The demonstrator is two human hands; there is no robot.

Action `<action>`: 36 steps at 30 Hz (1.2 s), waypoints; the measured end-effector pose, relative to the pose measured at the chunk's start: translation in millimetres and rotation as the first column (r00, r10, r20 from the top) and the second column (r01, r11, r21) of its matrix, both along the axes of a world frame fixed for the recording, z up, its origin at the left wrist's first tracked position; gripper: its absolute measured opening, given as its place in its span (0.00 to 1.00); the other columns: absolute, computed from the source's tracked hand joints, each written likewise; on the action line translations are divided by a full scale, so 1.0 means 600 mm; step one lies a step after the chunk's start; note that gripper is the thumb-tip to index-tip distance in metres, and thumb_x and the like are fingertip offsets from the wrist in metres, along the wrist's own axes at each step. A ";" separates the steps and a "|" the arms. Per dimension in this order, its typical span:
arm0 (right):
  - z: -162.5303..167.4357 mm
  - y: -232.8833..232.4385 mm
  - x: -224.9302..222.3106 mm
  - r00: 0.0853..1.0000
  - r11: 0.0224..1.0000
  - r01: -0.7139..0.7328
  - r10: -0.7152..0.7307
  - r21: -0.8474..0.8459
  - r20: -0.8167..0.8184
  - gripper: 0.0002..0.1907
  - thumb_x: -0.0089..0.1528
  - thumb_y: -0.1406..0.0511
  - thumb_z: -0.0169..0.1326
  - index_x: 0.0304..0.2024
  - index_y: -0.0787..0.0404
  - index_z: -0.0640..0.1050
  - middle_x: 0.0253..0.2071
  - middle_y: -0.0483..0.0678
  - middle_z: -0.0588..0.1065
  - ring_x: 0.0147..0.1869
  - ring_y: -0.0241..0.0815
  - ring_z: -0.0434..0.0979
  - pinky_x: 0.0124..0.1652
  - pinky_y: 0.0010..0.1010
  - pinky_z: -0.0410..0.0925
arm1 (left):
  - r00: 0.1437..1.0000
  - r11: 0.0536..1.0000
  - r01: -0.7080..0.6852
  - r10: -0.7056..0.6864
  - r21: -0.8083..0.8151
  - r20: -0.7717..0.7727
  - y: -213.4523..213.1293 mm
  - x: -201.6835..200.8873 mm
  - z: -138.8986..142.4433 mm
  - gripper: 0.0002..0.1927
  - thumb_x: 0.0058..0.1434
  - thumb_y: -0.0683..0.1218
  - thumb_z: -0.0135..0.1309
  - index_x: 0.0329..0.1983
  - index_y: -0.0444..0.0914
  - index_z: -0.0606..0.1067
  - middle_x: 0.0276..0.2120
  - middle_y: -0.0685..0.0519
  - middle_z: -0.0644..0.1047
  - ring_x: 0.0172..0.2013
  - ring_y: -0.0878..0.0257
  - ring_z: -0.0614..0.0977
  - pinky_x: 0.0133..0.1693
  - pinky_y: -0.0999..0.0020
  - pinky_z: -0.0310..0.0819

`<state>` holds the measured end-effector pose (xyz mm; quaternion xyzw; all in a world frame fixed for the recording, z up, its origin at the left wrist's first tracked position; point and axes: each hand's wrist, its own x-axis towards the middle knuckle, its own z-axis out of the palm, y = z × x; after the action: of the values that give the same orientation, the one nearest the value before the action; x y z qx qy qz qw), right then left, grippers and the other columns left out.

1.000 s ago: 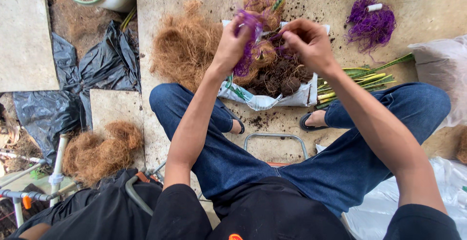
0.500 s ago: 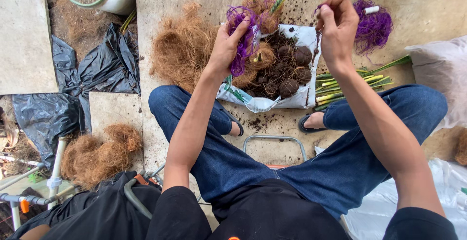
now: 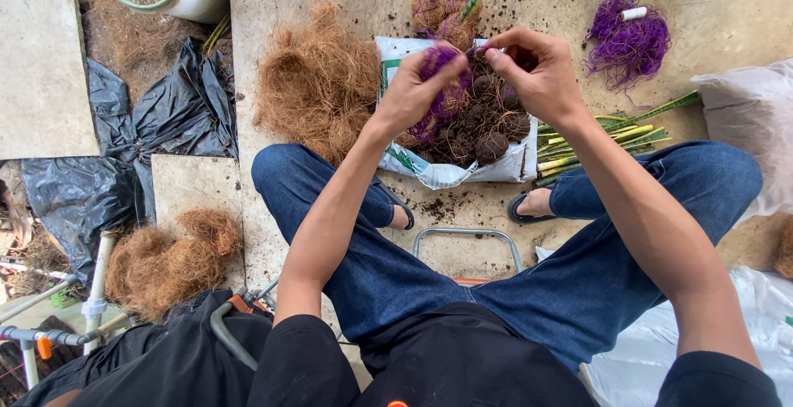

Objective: The person wraps a plant's root ball with coconut coir and then secures it with purple string. They handle the plant, coir, and string by hand, wrapping the string around the root ball multiple times and tying it off.

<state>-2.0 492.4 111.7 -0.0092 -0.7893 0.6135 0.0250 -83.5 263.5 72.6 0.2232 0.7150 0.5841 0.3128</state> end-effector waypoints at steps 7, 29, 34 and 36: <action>-0.011 0.017 -0.002 0.999 0.999 0.039 -0.040 0.020 0.019 0.06 0.72 0.67 0.59 0.48 0.63 0.82 0.33 0.43 0.78 0.33 0.27 0.73 0.31 0.18 0.66 | 0.825 0.663 -0.539 0.291 0.520 0.484 -0.049 -0.043 0.032 0.12 0.72 0.54 0.48 0.46 0.43 0.74 0.47 0.50 0.82 0.28 0.66 0.77 0.34 0.70 0.78; -0.031 0.027 -0.005 0.996 0.993 0.070 -0.075 -0.100 -0.042 0.07 0.74 0.66 0.60 0.48 0.65 0.82 0.32 0.39 0.75 0.33 0.25 0.70 0.33 0.18 0.62 | 0.796 0.572 -0.604 0.405 0.555 0.450 -0.070 -0.060 0.037 0.17 0.69 0.58 0.57 0.38 0.39 0.76 0.32 0.52 0.76 0.25 0.68 0.77 0.25 0.72 0.74; -0.035 0.030 -0.005 0.991 0.984 0.104 -0.116 -0.146 -0.072 0.06 0.75 0.67 0.59 0.48 0.65 0.81 0.32 0.39 0.75 0.33 0.25 0.70 0.33 0.18 0.62 | 0.748 0.659 -0.662 0.612 0.356 0.259 -0.082 -0.064 0.023 0.22 0.69 0.60 0.59 0.39 0.36 0.78 0.32 0.52 0.77 0.25 0.68 0.76 0.27 0.73 0.74; -0.037 0.034 -0.007 0.981 0.979 0.163 -0.174 -0.121 -0.083 0.06 0.75 0.67 0.58 0.45 0.63 0.80 0.29 0.39 0.73 0.29 0.25 0.68 0.28 0.19 0.61 | 0.764 0.733 -0.646 0.618 0.215 0.187 -0.075 -0.061 0.018 0.23 0.68 0.61 0.58 0.43 0.35 0.78 0.31 0.52 0.77 0.26 0.69 0.76 0.27 0.73 0.75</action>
<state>-6.4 512.5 89.2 -0.0488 -0.7473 0.6530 0.1133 -120.0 218.6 83.2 -0.0235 0.6457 0.7568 0.0988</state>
